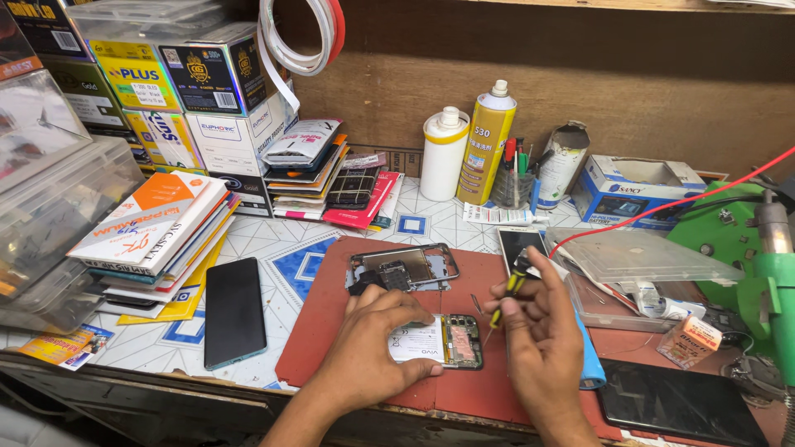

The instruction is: The person uses a screwdriver to loosen screws on a disassembled smartphone placed on a red mat. They repeatedly probe and adjust small internal components while holding the device steady with the other hand.

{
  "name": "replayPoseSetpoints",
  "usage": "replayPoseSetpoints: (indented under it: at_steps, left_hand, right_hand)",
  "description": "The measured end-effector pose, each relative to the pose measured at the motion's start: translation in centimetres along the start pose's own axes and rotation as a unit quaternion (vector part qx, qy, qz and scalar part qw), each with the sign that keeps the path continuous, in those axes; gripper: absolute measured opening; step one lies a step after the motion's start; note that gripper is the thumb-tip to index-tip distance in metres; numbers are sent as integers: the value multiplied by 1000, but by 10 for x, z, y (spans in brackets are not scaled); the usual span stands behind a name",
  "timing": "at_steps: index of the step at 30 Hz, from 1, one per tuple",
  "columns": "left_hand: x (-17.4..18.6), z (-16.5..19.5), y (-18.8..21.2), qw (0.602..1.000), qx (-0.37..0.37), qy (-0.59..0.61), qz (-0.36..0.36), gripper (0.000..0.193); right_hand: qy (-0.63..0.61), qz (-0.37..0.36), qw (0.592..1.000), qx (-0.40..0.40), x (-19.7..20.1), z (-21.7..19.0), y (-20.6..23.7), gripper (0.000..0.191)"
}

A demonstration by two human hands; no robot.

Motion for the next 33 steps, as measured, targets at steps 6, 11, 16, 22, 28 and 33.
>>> replayPoseSetpoints:
  at_steps: [6, 11, 16, 22, 28, 33]
  left_hand:
    - [0, 0, 0, 1000, 3, 1, -1, 52]
    - [0, 0, 0, 1000, -3, -1, 0, 52]
    - [0, 0, 0, 1000, -6, 1, 2, 51]
    - [-1, -1, 0, 1000, -7, -1, 0, 51]
    - [-1, 0, -1, 1000, -6, -1, -1, 51]
    - [0, 1, 0, 1000, -16, 1, -2, 50]
  right_hand:
    - [7, 15, 999, 33, -4, -12, 0, 54]
    - [-12, 11, 1000, 14, -6, -10, -1, 52]
    - [17, 4, 998, 54, -4, -7, -2, 51]
    - [175, 49, 982, 44, -1, -4, 1, 67]
    - [91, -8, 993, 71, -6, -12, -3, 60]
    - [91, -25, 995, 38, -9, -14, -4, 71]
Point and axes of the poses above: each hand's wrist, its own y-axis away from the middle knuckle, its own x-axis out of the back of the hand, z = x × y, the point moved 3 cm from there along -y, towards the middle knuckle, and after that the axes turned 2 degrees about z, right-handed, at the moved point
